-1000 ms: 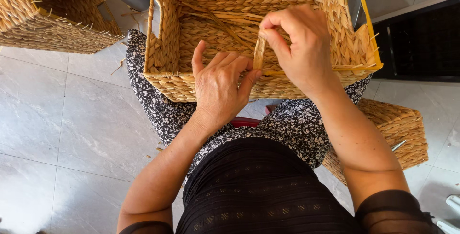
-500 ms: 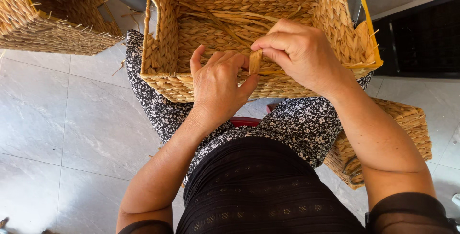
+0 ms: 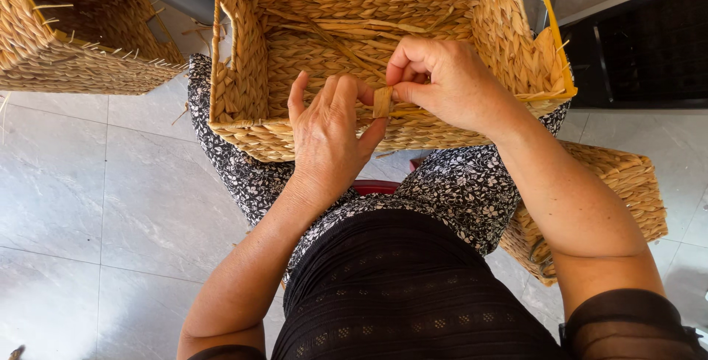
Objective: The person sits on the floor with a woven water hyacinth basket on their lap and weaves a flat fiber strip along the basket's rim, tucking and pressing the strip into the woven edge. They work the strip around the rim, folding it over the border and securing it into the weave as they go.
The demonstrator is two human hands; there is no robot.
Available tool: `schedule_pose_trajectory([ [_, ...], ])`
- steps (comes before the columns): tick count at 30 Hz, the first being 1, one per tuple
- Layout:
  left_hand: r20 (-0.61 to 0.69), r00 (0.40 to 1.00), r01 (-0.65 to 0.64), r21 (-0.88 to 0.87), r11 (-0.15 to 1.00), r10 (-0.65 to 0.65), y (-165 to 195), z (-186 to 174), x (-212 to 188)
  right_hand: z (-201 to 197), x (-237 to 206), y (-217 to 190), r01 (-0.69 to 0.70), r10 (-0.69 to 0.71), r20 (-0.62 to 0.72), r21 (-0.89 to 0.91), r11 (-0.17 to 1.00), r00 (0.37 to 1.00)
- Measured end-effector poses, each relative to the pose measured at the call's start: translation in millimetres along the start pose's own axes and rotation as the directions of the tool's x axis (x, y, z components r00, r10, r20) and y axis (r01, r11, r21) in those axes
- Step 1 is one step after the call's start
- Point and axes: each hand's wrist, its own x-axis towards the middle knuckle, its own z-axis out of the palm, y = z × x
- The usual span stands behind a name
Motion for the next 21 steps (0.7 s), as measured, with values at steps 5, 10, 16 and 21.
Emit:
schedule_pose_trajectory([
  [5,0.047,0.996,-0.07,-0.08,0.994,0.074,-6,-11,0,-2,-1,5,-0.083,0.081,0.073,0.027,0.996,0.994],
  [10,0.108,0.994,0.026,-0.096,0.995,-0.015,-3,-14,5,-3,-3,6,-0.054,0.06,0.099,-0.069,0.996,0.993],
  [16,0.157,0.98,0.133,-0.07,0.989,-0.12,3,-11,17,-7,-31,-1,0.176,-0.22,-0.034,-0.486,0.856,0.975],
  [21,0.285,0.94,0.191,0.027,0.981,-0.19,1,-7,29,17,-60,-6,0.237,-0.381,-0.123,-0.601,0.763,0.916],
])
